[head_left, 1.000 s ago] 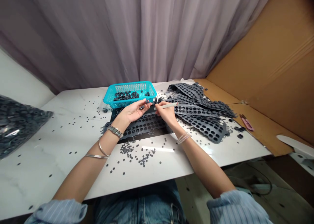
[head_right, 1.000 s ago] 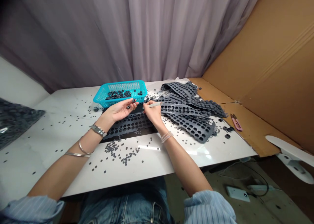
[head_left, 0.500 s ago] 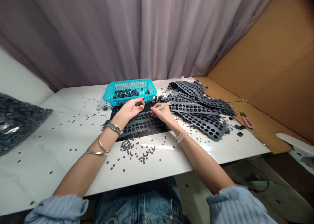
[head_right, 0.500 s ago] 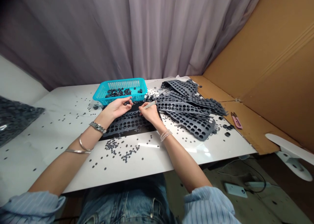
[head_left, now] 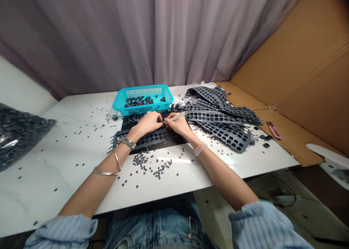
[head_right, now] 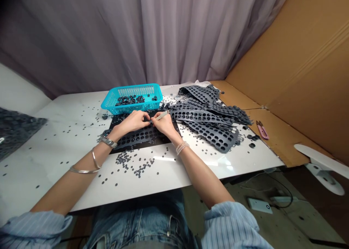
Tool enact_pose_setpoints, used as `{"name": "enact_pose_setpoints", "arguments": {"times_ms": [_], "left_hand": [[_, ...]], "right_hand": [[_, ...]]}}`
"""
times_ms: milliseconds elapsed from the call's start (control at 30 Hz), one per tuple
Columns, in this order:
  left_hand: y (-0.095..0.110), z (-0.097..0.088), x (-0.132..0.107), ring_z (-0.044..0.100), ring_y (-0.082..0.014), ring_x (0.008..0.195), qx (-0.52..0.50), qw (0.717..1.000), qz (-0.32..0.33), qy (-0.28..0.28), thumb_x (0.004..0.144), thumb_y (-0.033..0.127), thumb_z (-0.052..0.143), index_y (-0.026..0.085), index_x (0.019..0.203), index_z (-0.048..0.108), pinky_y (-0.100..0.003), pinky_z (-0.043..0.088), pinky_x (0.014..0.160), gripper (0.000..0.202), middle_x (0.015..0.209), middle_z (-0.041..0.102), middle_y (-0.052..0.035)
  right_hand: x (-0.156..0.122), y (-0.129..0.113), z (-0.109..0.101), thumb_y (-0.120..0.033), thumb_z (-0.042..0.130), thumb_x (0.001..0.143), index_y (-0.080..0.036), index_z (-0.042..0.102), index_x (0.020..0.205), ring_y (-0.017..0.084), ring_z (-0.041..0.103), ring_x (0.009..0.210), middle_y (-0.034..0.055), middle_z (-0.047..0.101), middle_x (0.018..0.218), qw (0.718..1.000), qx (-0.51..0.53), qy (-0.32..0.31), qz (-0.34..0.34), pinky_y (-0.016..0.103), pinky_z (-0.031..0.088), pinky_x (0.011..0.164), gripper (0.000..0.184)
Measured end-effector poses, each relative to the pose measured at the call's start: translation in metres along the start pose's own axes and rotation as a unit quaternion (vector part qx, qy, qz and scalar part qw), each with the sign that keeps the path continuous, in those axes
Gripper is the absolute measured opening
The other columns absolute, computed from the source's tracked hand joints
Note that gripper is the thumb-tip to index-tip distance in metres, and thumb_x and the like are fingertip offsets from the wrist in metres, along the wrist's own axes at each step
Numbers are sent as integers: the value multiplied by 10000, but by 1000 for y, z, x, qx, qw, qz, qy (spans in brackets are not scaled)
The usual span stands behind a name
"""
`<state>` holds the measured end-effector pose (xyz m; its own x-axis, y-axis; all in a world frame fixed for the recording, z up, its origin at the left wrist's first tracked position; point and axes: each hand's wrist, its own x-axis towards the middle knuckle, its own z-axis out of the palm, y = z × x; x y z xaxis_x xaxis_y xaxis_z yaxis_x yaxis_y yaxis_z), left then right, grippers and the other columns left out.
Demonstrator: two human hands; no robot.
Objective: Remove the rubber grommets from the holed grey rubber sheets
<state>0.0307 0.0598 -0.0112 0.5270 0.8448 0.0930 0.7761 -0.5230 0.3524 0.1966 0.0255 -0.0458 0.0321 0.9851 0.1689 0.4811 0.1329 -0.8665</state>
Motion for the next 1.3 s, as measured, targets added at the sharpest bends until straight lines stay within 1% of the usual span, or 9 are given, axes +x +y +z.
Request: {"name": "enact_pose_setpoints", "arguments": {"times_ms": [133, 300, 533, 633, 733, 800, 900, 1000, 1300], "left_hand": [[-2, 7, 1, 653, -273, 898, 8, 1000, 1, -4, 759, 250, 635, 197, 907, 761, -344, 456, 804, 202, 893, 745, -93], [1, 12, 2, 646, -255, 848, -9, 1000, -4, 8, 736, 166, 597, 181, 856, 754, -324, 436, 732, 199, 853, 736, -88], [-13, 4, 3, 413, -110, 502, -185, 982, -32, -39, 724, 181, 677, 158, 733, 743, -274, 294, 546, 71, 494, 481, 47], [-27, -8, 4, 350, -69, 483, -389, 917, -89, -13, 725, 245, 757, 147, 783, 738, -242, 239, 484, 116, 533, 473, 52], [-36, -19, 5, 354, -43, 486, -584, 799, -132, 52, 698, 181, 809, 126, 783, 699, -193, 224, 426, 150, 596, 490, 36], [-38, -22, 6, 402, -43, 506, -667, 729, -152, 43, 724, 118, 791, 110, 763, 671, -162, 255, 406, 126, 633, 518, 6], [-33, -19, 7, 471, -49, 547, -728, 661, -181, -13, 827, 65, 681, 77, 767, 654, -138, 321, 404, 66, 739, 590, -69], [-25, -13, 10, 491, -46, 562, -759, 621, -193, -46, 883, 30, 586, 49, 800, 654, -128, 366, 418, 109, 799, 608, -101], [-4, -14, 9, 522, -57, 574, -804, 554, -209, -55, 944, 62, 514, 70, 856, 646, -117, 416, 424, 159, 821, 619, -107]], "right_hand": [[-1, -3, 1, -236, 601, 814, -170, 649, 670, 134, 615, 554, 22, 687, 604, 1000, -26, 2, -12, 202, 400, 508, 165], [-2, -6, 3, -249, 607, 806, -179, 659, 685, 149, 611, 586, 36, 687, 640, 997, -81, 11, -10, 216, 382, 517, 149], [-5, -12, 4, -229, 599, 806, -186, 669, 702, 174, 635, 641, 52, 699, 673, 993, -113, 22, -13, 241, 438, 587, 133], [-3, -11, 4, -239, 615, 805, -185, 667, 698, 174, 638, 623, 49, 699, 650, 996, -82, 21, 10, 249, 466, 598, 131], [1, -7, 3, -257, 619, 802, -185, 643, 664, 159, 631, 584, 34, 690, 608, 999, -22, 20, 26, 240, 475, 579, 157], [3, -5, 0, -272, 609, 803, -185, 627, 652, 151, 631, 572, 26, 683, 587, 998, 27, 35, 35, 233, 482, 570, 175], [6, -4, -6, -295, 594, 799, -186, 608, 650, 143, 627, 560, 17, 670, 566, 991, 91, 84, 46, 231, 492, 569, 185], [7, -4, -10, -323, 591, 792, -189, 589, 638, 134, 611, 539, 14, 663, 556, 985, 120, 113, 45, 228, 491, 564, 204], [1, -4, -2, -332, 580, 784, -191, 583, 634, 128, 564, 488, 10, 635, 530, 990, 96, 101, 8, 222, 433, 507, 205]]}}
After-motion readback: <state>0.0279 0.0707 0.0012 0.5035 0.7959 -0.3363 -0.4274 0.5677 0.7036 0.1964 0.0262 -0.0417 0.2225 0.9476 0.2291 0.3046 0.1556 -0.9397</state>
